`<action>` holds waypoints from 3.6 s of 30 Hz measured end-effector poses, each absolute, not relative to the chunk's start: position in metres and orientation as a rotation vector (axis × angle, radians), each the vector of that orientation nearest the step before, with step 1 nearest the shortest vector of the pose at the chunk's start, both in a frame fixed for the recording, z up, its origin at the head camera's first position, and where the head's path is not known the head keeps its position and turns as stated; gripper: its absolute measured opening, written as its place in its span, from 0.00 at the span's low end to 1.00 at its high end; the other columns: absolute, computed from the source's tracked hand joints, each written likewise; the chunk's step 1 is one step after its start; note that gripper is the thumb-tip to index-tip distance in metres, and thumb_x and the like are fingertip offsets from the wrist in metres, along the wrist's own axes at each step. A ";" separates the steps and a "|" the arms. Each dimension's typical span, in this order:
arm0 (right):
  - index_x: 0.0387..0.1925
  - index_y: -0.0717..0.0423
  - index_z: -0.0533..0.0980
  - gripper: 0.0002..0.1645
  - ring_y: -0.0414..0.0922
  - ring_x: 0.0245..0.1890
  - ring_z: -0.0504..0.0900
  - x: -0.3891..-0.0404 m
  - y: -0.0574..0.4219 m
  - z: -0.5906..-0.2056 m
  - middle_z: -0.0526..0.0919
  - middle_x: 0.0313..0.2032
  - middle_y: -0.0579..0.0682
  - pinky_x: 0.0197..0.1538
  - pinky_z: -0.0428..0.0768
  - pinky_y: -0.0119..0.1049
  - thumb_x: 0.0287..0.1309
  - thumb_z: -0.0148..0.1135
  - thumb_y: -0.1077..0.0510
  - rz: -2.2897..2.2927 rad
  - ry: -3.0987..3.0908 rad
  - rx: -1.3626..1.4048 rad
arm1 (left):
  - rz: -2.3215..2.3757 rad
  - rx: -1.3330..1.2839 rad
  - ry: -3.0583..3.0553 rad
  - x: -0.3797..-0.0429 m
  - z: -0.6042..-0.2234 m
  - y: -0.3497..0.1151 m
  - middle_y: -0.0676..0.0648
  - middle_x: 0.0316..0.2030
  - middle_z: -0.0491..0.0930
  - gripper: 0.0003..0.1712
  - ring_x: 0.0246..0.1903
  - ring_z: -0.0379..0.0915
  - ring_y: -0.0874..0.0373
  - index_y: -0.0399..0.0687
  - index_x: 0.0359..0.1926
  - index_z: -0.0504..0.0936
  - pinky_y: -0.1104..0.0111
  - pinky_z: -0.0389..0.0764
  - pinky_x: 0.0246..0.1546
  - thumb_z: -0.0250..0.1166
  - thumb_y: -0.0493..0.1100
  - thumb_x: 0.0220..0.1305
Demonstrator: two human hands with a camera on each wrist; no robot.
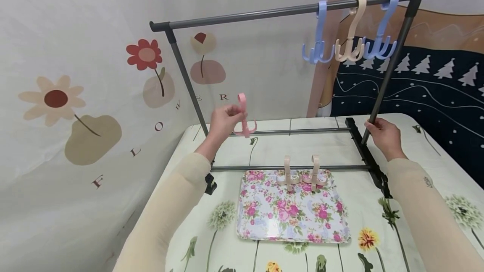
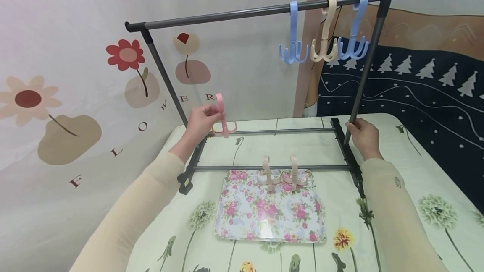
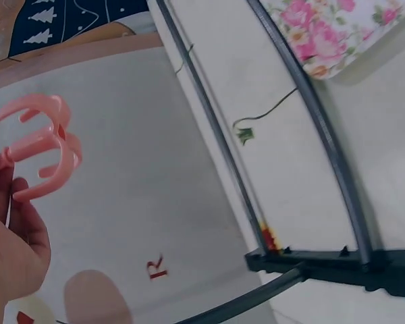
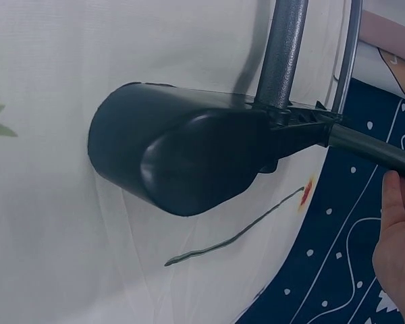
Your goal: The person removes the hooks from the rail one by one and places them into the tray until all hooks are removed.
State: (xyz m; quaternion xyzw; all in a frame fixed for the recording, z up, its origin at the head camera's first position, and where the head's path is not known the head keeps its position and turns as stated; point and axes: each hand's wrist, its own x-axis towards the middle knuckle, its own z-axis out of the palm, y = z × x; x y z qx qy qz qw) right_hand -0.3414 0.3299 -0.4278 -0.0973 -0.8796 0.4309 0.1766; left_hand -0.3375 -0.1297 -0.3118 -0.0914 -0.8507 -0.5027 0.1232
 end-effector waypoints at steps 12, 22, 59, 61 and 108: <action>0.60 0.68 0.72 0.31 0.62 0.53 0.72 -0.343 0.332 -0.429 0.76 0.54 0.68 0.49 0.72 0.55 0.75 0.47 0.45 1.240 -2.497 -0.286 | -1.652 -0.378 -2.613 -0.323 -0.357 -0.127 0.50 0.36 0.86 0.04 0.43 0.80 0.55 0.45 0.38 0.86 0.55 0.75 0.53 0.69 0.40 0.65; 0.61 0.68 0.72 0.33 0.63 0.54 0.72 -0.343 0.333 -0.431 0.76 0.54 0.68 0.51 0.71 0.56 0.75 0.45 0.42 1.249 -2.494 -0.279 | -1.676 -0.377 -2.714 -0.313 -0.391 -0.130 0.49 0.33 0.85 0.04 0.38 0.79 0.57 0.43 0.38 0.86 0.61 0.76 0.46 0.69 0.38 0.63; 0.62 0.67 0.71 0.31 0.64 0.54 0.75 -0.341 0.330 -0.429 0.75 0.55 0.68 0.54 0.73 0.58 0.76 0.45 0.44 1.275 -2.500 -0.279 | -1.645 -0.481 -2.860 -0.287 -0.447 -0.117 0.50 0.34 0.85 0.05 0.37 0.80 0.59 0.43 0.40 0.86 0.65 0.79 0.41 0.69 0.34 0.63; 0.62 0.67 0.71 0.31 0.64 0.54 0.75 -0.341 0.331 -0.428 0.75 0.55 0.68 0.54 0.73 0.59 0.76 0.46 0.44 1.276 -2.499 -0.276 | -1.623 -0.507 -2.870 -0.287 -0.448 -0.120 0.50 0.35 0.85 0.07 0.37 0.80 0.59 0.43 0.42 0.86 0.65 0.80 0.41 0.68 0.33 0.62; 0.58 0.57 0.77 0.32 0.51 0.46 0.79 -0.368 0.351 -0.452 0.81 0.48 0.53 0.37 0.77 0.55 0.68 0.54 0.36 1.305 -2.470 -0.394 | -1.487 0.266 -2.125 -0.368 -0.347 -0.231 0.44 0.47 0.79 0.22 0.48 0.75 0.54 0.43 0.56 0.77 0.64 0.76 0.48 0.67 0.49 0.66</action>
